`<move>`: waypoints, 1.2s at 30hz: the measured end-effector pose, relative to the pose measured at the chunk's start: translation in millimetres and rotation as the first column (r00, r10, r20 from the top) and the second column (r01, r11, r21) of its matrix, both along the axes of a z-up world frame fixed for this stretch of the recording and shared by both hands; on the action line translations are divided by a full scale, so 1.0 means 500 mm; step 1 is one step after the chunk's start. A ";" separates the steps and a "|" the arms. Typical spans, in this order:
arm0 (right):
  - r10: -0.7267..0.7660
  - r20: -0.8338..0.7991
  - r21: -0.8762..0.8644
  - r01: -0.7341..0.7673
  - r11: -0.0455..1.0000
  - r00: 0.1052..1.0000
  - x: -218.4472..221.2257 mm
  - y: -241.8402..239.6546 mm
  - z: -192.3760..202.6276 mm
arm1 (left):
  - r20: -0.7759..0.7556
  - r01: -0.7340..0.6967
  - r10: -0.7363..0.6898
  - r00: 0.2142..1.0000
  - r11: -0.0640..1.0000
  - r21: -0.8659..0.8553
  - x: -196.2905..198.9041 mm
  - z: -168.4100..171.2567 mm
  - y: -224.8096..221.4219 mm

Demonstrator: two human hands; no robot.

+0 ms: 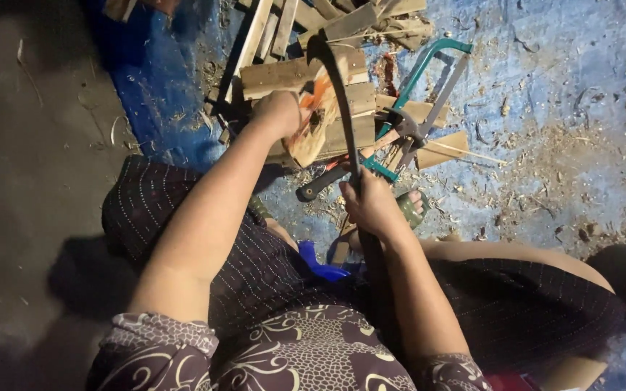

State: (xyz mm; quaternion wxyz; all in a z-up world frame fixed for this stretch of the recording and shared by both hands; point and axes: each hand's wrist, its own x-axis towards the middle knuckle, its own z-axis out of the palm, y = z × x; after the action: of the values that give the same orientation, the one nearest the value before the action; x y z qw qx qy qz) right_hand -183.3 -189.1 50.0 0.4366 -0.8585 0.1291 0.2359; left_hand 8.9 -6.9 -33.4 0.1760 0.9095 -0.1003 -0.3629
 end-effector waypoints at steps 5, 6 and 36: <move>0.086 -0.093 -0.088 -0.094 0.992 0.992 -0.008 0.001 -0.159 | 0.062 0.172 -0.181 0.982 0.977 0.123 -0.007 -0.088 0.015; 0.087 -0.095 -0.088 -0.095 0.992 0.992 -0.005 0.002 -0.154 | 0.061 0.172 -0.180 0.982 0.977 0.123 -0.014 -0.061 0.009; -0.039 -0.002 -0.009 0.039 0.999 0.999 -0.013 -0.020 0.022 | -0.097 0.321 -0.308 0.947 0.930 0.178 -0.074 0.067 -0.062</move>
State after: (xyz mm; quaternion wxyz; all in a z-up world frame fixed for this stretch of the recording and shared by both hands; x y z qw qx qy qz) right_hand -189.6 -199.1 61.2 0.4370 -0.8577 0.1471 0.2276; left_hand -28.0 -37.8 0.3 0.0307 0.8816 -0.2030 -0.4249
